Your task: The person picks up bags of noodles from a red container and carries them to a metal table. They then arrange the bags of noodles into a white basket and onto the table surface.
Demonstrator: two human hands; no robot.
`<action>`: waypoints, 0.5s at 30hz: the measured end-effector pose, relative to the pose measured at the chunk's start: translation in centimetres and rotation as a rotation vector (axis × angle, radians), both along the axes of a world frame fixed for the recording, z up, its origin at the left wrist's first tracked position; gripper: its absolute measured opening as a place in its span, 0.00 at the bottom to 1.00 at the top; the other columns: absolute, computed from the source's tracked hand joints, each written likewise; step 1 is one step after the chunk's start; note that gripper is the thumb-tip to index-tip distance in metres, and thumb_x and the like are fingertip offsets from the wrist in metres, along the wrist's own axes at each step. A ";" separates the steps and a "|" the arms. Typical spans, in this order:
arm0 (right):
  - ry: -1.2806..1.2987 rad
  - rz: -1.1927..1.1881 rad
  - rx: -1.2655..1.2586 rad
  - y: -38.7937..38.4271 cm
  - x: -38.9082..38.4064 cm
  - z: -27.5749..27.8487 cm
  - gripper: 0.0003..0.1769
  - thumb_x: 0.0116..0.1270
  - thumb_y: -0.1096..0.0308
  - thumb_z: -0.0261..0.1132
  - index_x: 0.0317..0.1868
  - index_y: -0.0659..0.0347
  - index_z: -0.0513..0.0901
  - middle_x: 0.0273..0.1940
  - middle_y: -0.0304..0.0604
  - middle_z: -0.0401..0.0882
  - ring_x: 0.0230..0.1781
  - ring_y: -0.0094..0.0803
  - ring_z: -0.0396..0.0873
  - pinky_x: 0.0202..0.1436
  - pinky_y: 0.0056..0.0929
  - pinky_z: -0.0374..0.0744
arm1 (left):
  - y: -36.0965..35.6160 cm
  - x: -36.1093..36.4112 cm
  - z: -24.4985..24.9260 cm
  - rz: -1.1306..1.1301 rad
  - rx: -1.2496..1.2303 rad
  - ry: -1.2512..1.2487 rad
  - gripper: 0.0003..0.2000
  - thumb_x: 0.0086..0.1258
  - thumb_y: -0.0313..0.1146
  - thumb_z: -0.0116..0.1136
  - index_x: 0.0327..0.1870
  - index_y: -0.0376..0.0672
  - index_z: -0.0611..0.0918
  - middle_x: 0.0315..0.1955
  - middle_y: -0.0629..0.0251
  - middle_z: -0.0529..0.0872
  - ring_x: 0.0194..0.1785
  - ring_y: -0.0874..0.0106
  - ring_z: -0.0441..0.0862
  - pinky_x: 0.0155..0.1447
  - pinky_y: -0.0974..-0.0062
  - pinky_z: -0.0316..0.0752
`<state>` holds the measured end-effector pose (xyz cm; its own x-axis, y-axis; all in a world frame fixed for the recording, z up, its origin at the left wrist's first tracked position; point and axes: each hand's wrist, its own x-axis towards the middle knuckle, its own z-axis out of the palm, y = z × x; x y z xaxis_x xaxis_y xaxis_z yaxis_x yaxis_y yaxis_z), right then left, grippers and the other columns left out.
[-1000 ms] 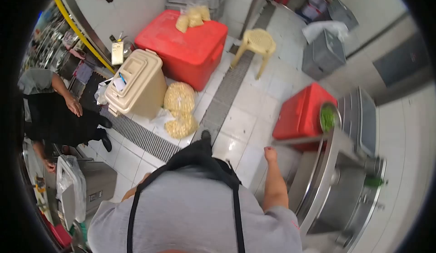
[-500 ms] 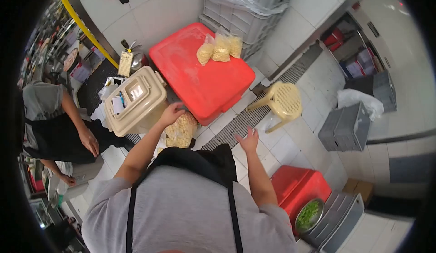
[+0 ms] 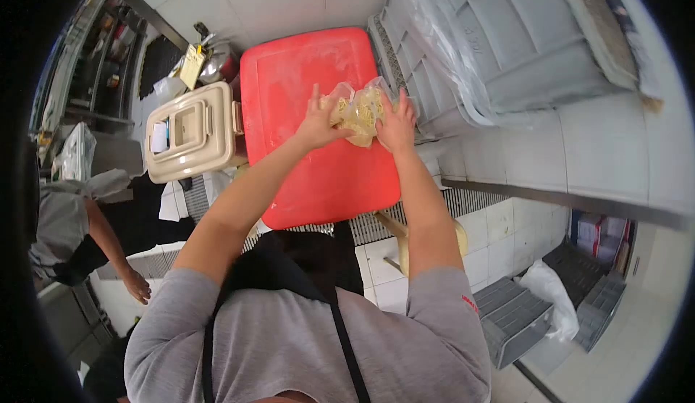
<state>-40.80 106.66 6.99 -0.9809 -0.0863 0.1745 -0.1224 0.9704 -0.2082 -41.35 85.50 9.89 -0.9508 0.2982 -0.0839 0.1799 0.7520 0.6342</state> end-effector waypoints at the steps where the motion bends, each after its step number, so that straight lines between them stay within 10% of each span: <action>1: -0.024 0.021 -0.006 0.6 -1.4 -0.2 0.39 0.52 0.63 0.66 0.65 0.44 0.62 0.67 0.54 0.50 0.63 0.58 0.56 0.61 0.53 0.64 | 1.8 -0.5 0.3 0.021 -0.006 -0.024 0.53 0.45 0.51 0.71 0.71 0.63 0.47 0.70 0.46 0.34 0.71 0.43 0.38 0.68 0.53 0.58; 4: -0.343 0.165 -0.018 1.8 -4.8 -1.8 0.41 0.53 0.66 0.64 0.67 0.39 0.57 0.68 0.52 0.46 0.58 0.58 0.65 0.55 0.49 0.72 | 5.6 -2.0 1.4 -0.084 -0.294 -0.264 0.50 0.42 0.52 0.71 0.70 0.61 0.54 0.71 0.52 0.31 0.71 0.39 0.35 0.67 0.50 0.59; 7: -0.406 0.181 0.032 2.7 -6.5 -4.0 0.32 0.55 0.65 0.62 0.62 0.43 0.65 0.62 0.55 0.61 0.47 0.54 0.75 0.46 0.46 0.76 | 6.8 -2.8 -3.7 0.057 -0.432 -0.276 0.34 0.45 0.48 0.69 0.57 0.51 0.74 0.69 0.50 0.50 0.68 0.44 0.54 0.62 0.56 0.67; 9: -0.541 0.121 -0.048 3.0 -6.9 -5.3 0.15 0.59 0.63 0.58 0.47 0.53 0.75 0.44 0.55 0.77 0.39 0.53 0.78 0.41 0.48 0.75 | 5.4 -2.9 -9.8 0.197 -0.070 -0.369 0.15 0.49 0.40 0.64 0.34 0.40 0.82 0.50 0.47 0.77 0.51 0.53 0.77 0.51 0.61 0.74; 12: -0.248 0.197 -0.234 4.0 -4.5 -7.0 0.13 0.62 0.60 0.58 0.31 0.62 0.77 0.25 0.56 0.76 0.30 0.54 0.76 0.33 0.48 0.73 | 2.8 -0.1 -10.2 0.166 0.034 -0.324 0.08 0.52 0.33 0.56 0.27 0.38 0.82 0.29 0.48 0.82 0.35 0.55 0.81 0.43 0.62 0.75; 15: -0.284 0.176 -0.279 3.5 -3.1 -7.7 0.16 0.64 0.60 0.57 0.26 0.64 0.77 0.27 0.58 0.76 0.29 0.55 0.76 0.31 0.47 0.71 | 0.6 3.3 -8.5 0.268 0.241 -0.274 0.07 0.51 0.32 0.55 0.24 0.36 0.80 0.22 0.47 0.80 0.30 0.53 0.80 0.37 0.62 0.76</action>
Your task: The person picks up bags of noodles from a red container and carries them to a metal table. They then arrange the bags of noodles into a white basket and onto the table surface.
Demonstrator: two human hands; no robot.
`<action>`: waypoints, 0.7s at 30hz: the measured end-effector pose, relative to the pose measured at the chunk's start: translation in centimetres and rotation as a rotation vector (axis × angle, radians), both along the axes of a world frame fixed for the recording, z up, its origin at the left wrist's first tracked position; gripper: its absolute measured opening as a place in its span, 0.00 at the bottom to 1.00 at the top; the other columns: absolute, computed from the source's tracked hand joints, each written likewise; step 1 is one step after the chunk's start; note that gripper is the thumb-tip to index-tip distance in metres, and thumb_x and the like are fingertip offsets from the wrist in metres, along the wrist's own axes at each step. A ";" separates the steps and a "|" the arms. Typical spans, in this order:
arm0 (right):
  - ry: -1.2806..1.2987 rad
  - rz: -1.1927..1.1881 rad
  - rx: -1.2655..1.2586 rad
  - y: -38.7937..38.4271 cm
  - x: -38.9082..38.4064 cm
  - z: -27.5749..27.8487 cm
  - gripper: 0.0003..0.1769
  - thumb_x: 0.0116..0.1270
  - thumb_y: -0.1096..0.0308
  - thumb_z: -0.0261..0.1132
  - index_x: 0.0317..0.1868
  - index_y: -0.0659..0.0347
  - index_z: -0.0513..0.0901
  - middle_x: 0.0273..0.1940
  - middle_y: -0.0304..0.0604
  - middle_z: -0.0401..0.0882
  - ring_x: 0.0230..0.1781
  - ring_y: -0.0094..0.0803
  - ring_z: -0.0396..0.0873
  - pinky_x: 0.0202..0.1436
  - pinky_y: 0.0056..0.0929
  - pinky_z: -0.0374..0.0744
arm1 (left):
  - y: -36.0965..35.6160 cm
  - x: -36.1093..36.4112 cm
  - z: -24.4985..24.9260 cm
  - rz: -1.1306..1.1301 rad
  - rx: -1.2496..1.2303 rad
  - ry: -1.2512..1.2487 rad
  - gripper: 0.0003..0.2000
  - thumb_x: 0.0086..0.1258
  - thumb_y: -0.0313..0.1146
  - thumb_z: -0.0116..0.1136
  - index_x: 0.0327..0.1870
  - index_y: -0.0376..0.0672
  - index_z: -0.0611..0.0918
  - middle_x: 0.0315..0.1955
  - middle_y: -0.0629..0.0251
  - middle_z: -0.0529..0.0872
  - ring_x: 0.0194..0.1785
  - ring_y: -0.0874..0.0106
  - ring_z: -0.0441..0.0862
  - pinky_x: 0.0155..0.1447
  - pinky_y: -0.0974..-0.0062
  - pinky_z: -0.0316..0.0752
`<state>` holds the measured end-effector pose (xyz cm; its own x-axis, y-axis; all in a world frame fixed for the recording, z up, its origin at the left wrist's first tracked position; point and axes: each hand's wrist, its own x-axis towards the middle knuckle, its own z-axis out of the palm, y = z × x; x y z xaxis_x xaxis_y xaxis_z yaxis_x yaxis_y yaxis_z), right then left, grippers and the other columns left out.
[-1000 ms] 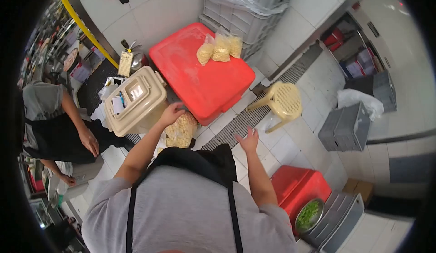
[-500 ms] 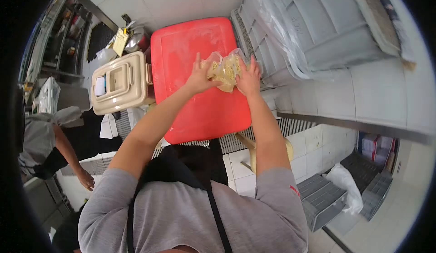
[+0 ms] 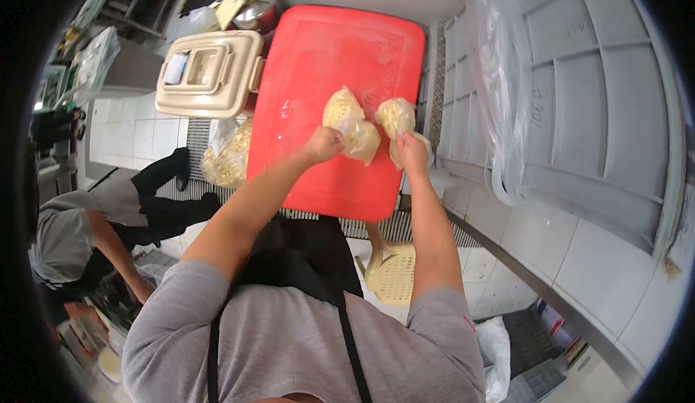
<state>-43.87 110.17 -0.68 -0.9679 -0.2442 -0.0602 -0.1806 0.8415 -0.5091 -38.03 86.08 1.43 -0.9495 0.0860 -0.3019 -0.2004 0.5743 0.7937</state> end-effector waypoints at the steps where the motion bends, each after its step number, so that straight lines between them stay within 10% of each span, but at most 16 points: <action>1: 0.008 0.027 -0.009 -0.3 0.5 0.2 0.16 0.64 0.60 0.57 0.26 0.64 0.77 0.27 0.58 0.76 0.29 0.55 0.76 0.31 0.47 0.71 | -0.9 1.2 0.6 0.027 -0.009 0.008 0.07 0.51 0.32 0.55 0.24 0.36 0.80 0.22 0.47 0.80 0.30 0.53 0.80 0.37 0.62 0.76; 5: 0.071 0.191 -0.184 -1.9 4.3 1.2 0.19 0.65 0.59 0.55 0.22 0.65 0.77 0.20 0.58 0.73 0.22 0.56 0.74 0.25 0.46 0.71 | -5.1 8.4 3.3 0.234 0.026 0.133 0.06 0.49 0.29 0.54 0.19 0.36 0.77 0.17 0.49 0.77 0.24 0.53 0.78 0.29 0.65 0.73; 7: -0.028 0.190 -0.248 -3.1 6.5 0.9 0.19 0.66 0.59 0.55 0.24 0.65 0.78 0.22 0.58 0.74 0.22 0.53 0.76 0.24 0.43 0.72 | -7.5 13.1 4.6 0.390 0.000 0.178 0.08 0.49 0.28 0.53 0.15 0.36 0.71 0.11 0.55 0.69 0.15 0.68 0.68 0.23 0.68 0.66; 9: -0.131 0.255 -0.230 -5.1 8.9 1.0 0.19 0.66 0.59 0.56 0.25 0.65 0.79 0.22 0.58 0.75 0.23 0.51 0.77 0.26 0.42 0.73 | -10.0 18.3 5.3 0.518 -0.068 0.072 0.07 0.48 0.29 0.55 0.17 0.36 0.75 0.13 0.49 0.72 0.16 0.60 0.72 0.24 0.66 0.68; 21: -0.336 0.874 -0.436 -26.8 16.6 5.8 0.18 0.64 0.58 0.59 0.24 0.64 0.77 0.16 0.53 0.71 0.15 0.41 0.71 0.21 0.37 0.67 | -21.1 42.9 8.4 1.488 -0.333 0.228 0.05 0.46 0.25 0.52 0.14 0.35 0.73 0.08 0.61 0.70 0.15 0.80 0.66 0.22 0.74 0.64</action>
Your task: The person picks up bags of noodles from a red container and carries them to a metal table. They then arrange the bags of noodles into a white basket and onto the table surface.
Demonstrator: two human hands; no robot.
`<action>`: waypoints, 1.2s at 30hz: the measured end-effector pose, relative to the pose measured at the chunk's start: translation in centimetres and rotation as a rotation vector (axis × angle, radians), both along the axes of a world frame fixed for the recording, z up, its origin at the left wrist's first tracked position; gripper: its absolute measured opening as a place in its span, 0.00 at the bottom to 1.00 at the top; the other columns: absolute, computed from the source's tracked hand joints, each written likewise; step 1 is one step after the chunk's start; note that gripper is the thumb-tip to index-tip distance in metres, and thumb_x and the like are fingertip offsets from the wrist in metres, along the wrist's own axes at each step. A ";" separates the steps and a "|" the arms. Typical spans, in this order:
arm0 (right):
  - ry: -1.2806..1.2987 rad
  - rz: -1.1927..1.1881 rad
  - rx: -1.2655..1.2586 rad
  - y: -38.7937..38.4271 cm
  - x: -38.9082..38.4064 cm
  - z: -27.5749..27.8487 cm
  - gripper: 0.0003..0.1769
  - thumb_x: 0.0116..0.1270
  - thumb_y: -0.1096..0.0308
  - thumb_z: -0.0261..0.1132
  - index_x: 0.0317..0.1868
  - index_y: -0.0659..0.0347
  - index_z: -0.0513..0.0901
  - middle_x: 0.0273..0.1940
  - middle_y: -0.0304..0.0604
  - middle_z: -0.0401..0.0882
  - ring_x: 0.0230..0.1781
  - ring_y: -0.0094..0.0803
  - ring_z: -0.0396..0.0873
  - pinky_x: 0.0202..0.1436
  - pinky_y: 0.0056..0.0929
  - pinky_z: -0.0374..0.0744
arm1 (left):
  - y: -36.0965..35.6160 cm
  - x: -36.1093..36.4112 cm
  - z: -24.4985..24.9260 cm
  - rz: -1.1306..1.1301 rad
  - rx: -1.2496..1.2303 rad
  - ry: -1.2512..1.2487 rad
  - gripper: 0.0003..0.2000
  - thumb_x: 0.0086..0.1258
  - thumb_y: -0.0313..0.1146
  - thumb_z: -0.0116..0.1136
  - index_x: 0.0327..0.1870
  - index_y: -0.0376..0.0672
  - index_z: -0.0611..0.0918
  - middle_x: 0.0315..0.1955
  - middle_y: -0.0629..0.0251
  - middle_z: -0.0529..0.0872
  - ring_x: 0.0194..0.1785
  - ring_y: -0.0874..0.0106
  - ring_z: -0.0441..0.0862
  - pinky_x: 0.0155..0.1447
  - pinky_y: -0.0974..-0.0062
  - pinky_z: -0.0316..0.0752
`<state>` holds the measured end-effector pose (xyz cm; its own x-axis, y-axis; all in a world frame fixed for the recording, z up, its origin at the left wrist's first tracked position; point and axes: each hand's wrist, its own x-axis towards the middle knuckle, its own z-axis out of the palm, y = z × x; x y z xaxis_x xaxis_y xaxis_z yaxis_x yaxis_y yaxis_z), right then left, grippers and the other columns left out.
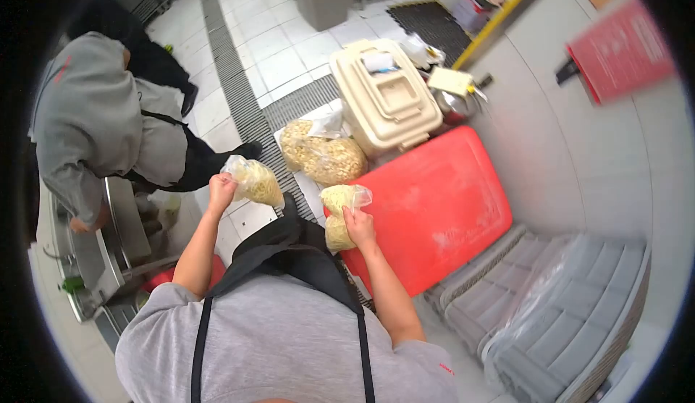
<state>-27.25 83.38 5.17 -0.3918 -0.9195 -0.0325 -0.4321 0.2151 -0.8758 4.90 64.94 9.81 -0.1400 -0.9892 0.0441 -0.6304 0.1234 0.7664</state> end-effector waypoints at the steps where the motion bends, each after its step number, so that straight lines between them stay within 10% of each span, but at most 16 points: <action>1: 0.010 0.038 -0.006 -1.9 0.3 0.3 0.18 0.64 0.58 0.59 0.24 0.64 0.77 0.16 0.53 0.71 0.15 0.41 0.71 0.21 0.37 0.67 | -0.9 1.7 -0.5 0.038 -0.006 0.010 0.05 0.46 0.25 0.52 0.14 0.35 0.73 0.08 0.61 0.70 0.15 0.80 0.66 0.22 0.74 0.64; 11: 0.339 0.097 0.156 -17.0 1.7 1.6 0.18 0.62 0.55 0.59 0.25 0.61 0.81 0.19 0.52 0.75 0.20 0.44 0.77 0.25 0.37 0.71 | -11.5 11.6 -3.3 0.361 0.185 0.154 0.08 0.47 0.27 0.53 0.12 0.36 0.70 0.08 0.64 0.69 0.15 0.78 0.63 0.21 0.72 0.60; 17: 0.290 0.074 0.304 -22.4 3.8 -3.2 0.19 0.62 0.56 0.58 0.25 0.66 0.78 0.24 0.59 0.75 0.26 0.56 0.75 0.32 0.45 0.72 | -21.8 17.0 -5.7 0.305 -0.122 0.071 0.11 0.50 0.27 0.52 0.11 0.38 0.69 0.09 0.73 0.67 0.17 0.82 0.61 0.21 0.72 0.57; 18: 0.274 0.084 0.348 -23.2 4.0 -4.4 0.19 0.62 0.56 0.58 0.25 0.65 0.78 0.25 0.58 0.75 0.27 0.56 0.75 0.33 0.45 0.72 | -23.7 16.1 -2.8 0.478 0.142 0.205 0.09 0.51 0.27 0.52 0.12 0.38 0.72 0.10 0.72 0.69 0.18 0.81 0.62 0.21 0.72 0.58; 21: 0.352 0.244 0.364 -26.1 4.5 -7.0 0.21 0.62 0.54 0.56 0.25 0.65 0.79 0.27 0.57 0.76 0.30 0.55 0.76 0.35 0.46 0.73 | -30.5 16.0 -1.6 0.560 0.101 0.362 0.12 0.54 0.32 0.52 0.18 0.31 0.77 0.15 0.54 0.76 0.20 0.75 0.69 0.25 0.66 0.62; 23: 0.255 0.218 0.488 -28.8 5.0 -8.3 0.21 0.63 0.53 0.56 0.26 0.65 0.79 0.27 0.58 0.77 0.31 0.55 0.76 0.36 0.46 0.73 | -34.6 16.0 0.1 0.523 0.062 0.381 0.03 0.54 0.25 0.52 0.23 0.38 0.76 0.19 0.74 0.73 0.23 0.83 0.67 0.27 0.78 0.61; 26: 0.284 0.228 0.533 -33.4 4.8 -11.2 0.23 0.64 0.53 0.54 0.26 0.66 0.80 0.28 0.59 0.77 0.32 0.56 0.76 0.38 0.47 0.72 | -42.0 18.0 -0.9 0.458 -0.028 0.389 0.04 0.52 0.23 0.53 0.20 0.41 0.74 0.18 0.76 0.71 0.23 0.83 0.65 0.26 0.78 0.60; 36: 0.225 0.158 0.356 -65.6 7.0 -9.0 0.21 0.64 0.56 0.55 0.26 0.68 0.77 0.26 0.59 0.75 0.27 0.54 0.74 0.35 0.42 0.71 | -63.4 20.4 4.6 0.704 -0.032 0.495 0.05 0.53 0.23 0.51 0.18 0.39 0.73 0.16 0.74 0.69 0.24 0.81 0.64 0.27 0.75 0.60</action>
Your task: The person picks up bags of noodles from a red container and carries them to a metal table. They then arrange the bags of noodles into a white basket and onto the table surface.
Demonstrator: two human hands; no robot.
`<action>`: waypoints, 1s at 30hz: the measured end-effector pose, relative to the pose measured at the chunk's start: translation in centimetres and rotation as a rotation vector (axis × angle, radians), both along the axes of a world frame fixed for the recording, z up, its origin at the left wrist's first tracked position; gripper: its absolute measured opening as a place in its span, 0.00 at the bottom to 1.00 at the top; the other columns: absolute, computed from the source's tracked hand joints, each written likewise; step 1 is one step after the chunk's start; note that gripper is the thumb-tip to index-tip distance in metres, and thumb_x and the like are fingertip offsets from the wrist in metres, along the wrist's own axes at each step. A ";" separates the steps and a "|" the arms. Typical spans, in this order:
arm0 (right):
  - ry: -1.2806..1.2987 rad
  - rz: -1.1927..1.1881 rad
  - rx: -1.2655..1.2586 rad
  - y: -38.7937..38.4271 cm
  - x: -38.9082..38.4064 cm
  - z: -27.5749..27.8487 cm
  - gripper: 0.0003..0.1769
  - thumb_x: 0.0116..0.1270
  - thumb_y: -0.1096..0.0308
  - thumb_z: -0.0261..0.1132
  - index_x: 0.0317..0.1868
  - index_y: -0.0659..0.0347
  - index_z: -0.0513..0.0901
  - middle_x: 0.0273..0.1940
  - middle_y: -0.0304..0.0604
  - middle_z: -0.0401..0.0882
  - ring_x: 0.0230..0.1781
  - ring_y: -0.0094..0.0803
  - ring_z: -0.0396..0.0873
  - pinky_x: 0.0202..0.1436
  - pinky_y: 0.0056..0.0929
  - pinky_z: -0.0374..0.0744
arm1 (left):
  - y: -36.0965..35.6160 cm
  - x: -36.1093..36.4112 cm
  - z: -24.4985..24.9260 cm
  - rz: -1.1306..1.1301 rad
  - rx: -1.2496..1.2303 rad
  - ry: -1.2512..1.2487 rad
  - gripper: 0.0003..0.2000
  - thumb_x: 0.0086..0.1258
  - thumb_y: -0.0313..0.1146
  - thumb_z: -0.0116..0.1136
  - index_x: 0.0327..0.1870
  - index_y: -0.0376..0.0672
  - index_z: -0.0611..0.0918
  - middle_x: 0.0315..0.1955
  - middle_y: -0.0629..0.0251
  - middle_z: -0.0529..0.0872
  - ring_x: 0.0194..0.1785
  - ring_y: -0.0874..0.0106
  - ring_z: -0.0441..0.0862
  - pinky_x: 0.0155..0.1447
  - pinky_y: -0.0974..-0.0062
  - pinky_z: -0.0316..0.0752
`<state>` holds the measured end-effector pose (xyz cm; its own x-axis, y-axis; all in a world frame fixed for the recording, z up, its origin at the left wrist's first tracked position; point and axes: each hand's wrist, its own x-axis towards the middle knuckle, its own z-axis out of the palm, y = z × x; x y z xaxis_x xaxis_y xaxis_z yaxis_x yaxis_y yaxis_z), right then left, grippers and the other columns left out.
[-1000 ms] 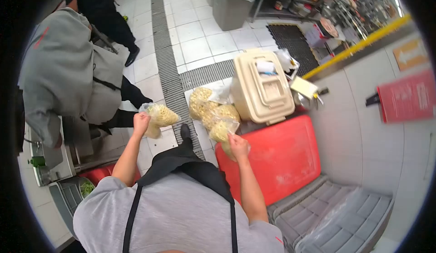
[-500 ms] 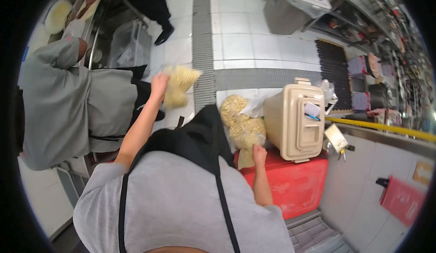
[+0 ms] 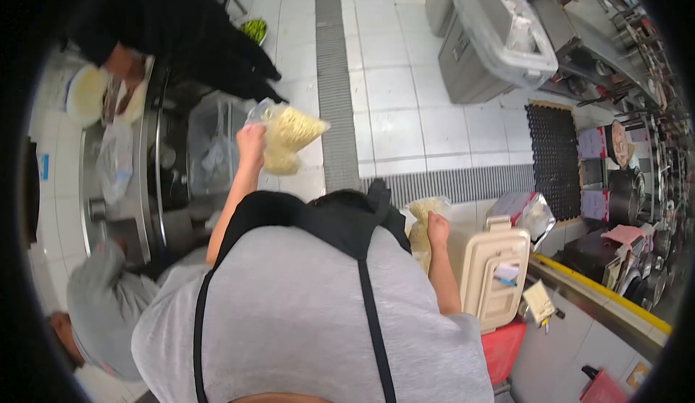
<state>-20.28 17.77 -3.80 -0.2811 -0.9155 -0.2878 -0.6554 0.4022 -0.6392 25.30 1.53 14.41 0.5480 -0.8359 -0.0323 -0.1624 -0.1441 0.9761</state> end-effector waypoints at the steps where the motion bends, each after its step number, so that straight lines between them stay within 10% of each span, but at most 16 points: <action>1: 0.005 -0.011 -0.020 -4.1 0.5 1.0 0.21 0.64 0.56 0.55 0.26 0.68 0.77 0.26 0.59 0.75 0.27 0.54 0.74 0.35 0.42 0.71 | -2.2 0.5 0.0 0.006 -0.035 0.038 0.07 0.53 0.23 0.51 0.17 0.41 0.71 0.16 0.76 0.67 0.23 0.82 0.62 0.26 0.77 0.58; 5: -0.142 0.015 -0.180 -21.1 3.4 5.8 0.20 0.63 0.57 0.57 0.25 0.69 0.77 0.23 0.59 0.74 0.23 0.52 0.73 0.31 0.39 0.71 | -11.1 2.3 1.1 0.099 -0.118 0.061 0.10 0.54 0.23 0.51 0.16 0.46 0.67 0.16 0.81 0.64 0.22 0.86 0.59 0.24 0.80 0.53; 7: -0.143 0.030 -0.310 -29.4 5.1 8.9 0.21 0.64 0.58 0.58 0.22 0.70 0.74 0.16 0.53 0.68 0.16 0.34 0.63 0.25 0.35 0.66 | -16.3 3.0 1.3 0.126 -0.133 0.099 0.11 0.53 0.22 0.51 0.14 0.46 0.66 0.16 0.81 0.62 0.22 0.86 0.57 0.23 0.80 0.52; 14: -0.271 -0.174 -0.550 -52.2 10.4 14.3 0.22 0.64 0.58 0.59 0.20 0.69 0.73 0.15 0.52 0.67 0.15 0.35 0.61 0.23 0.35 0.66 | -36.9 5.7 1.6 -0.019 -0.126 0.049 0.13 0.52 0.21 0.51 0.14 0.48 0.64 0.15 0.81 0.61 0.20 0.86 0.56 0.23 0.81 0.51; 17: -0.016 -0.154 -0.593 -60.9 11.6 16.6 0.22 0.64 0.60 0.61 0.19 0.69 0.72 0.13 0.45 0.64 0.16 0.26 0.59 0.21 0.32 0.63 | -46.7 6.4 3.5 -0.136 -0.117 0.106 0.12 0.51 0.21 0.50 0.14 0.46 0.63 0.15 0.81 0.61 0.21 0.87 0.56 0.23 0.81 0.50; 30: -0.605 -0.286 -0.682 -94.4 11.9 23.7 0.23 0.65 0.65 0.61 0.14 0.51 0.62 0.16 0.22 0.57 0.18 0.13 0.51 0.19 0.20 0.50 | -87.4 3.6 4.8 -0.168 -0.262 0.133 0.13 0.51 0.20 0.49 0.14 0.47 0.62 0.15 0.81 0.59 0.22 0.86 0.55 0.23 0.80 0.50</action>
